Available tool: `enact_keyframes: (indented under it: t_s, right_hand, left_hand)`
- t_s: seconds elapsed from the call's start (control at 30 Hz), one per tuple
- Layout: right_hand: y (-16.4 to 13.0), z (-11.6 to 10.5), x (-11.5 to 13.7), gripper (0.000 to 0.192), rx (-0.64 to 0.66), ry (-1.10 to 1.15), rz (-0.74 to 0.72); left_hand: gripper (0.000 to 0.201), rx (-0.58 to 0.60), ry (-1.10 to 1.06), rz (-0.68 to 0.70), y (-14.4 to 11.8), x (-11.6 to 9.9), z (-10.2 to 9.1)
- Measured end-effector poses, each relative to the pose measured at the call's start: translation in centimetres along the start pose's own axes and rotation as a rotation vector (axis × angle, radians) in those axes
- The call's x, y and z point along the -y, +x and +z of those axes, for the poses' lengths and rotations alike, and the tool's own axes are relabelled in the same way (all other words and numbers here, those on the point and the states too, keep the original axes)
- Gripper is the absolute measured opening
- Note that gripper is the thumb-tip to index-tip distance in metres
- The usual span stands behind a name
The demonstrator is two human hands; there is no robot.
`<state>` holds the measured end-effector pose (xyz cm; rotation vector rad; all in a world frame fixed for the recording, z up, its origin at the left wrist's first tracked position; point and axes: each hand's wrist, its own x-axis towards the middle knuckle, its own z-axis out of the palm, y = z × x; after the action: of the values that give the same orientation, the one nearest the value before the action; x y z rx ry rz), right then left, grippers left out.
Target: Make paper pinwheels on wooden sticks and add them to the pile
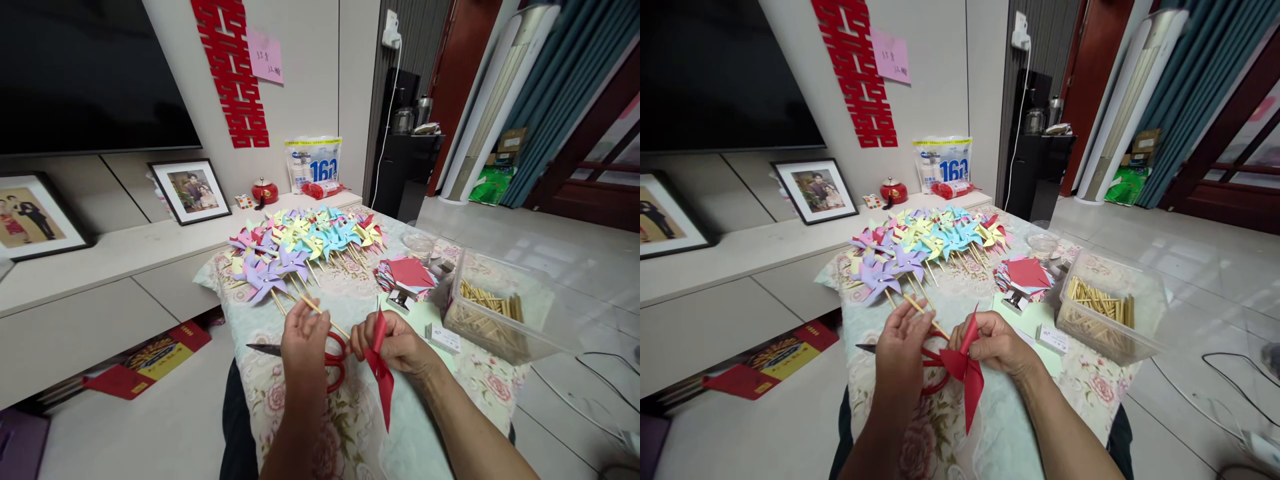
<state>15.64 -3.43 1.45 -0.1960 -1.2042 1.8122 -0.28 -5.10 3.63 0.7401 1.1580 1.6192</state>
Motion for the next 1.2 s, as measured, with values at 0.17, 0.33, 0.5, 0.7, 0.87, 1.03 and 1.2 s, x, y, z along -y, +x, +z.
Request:
enact_keyframes:
  t_s: [0.17,0.33,0.5,0.7,0.87,1.03,1.2]
  right_hand:
    - [-0.1,-0.2,0.0,0.019,-0.043,0.008,0.001]
    - [-0.2,-0.2,-0.2,0.02,-0.073,0.057,-0.006]
    - [0.0,0.0,0.6,0.026,-0.089,0.16,-0.056]
    - [0.2,-0.2,1.7,0.036,-0.241,0.252,-0.131]
    - [0.2,-0.1,1.3,0.029,-0.208,0.21,-0.103]
    - [0.2,0.1,1.0,0.027,-0.165,0.103,-0.06]
    - [0.2,0.0,0.9,0.025,-0.146,0.073,-0.058]
  left_hand:
    - [0.044,0.088,0.661,0.825,-0.7,0.7,-1.2]
    - [0.043,0.518,0.933,1.037,-0.1,0.3,-2.4]
    - [0.034,0.627,0.978,0.951,0.7,-1.1,-3.7]
    - [0.026,0.477,0.747,0.469,-0.5,-2.4,-3.5]
    - [0.039,0.377,0.27,-0.17,-1.9,-2.1,-2.0]
    - [0.037,0.333,-0.07,-0.392,-2.5,-1.8,-1.1]
    - [0.031,0.327,-0.149,-0.438,-2.4,-2.0,-0.7]
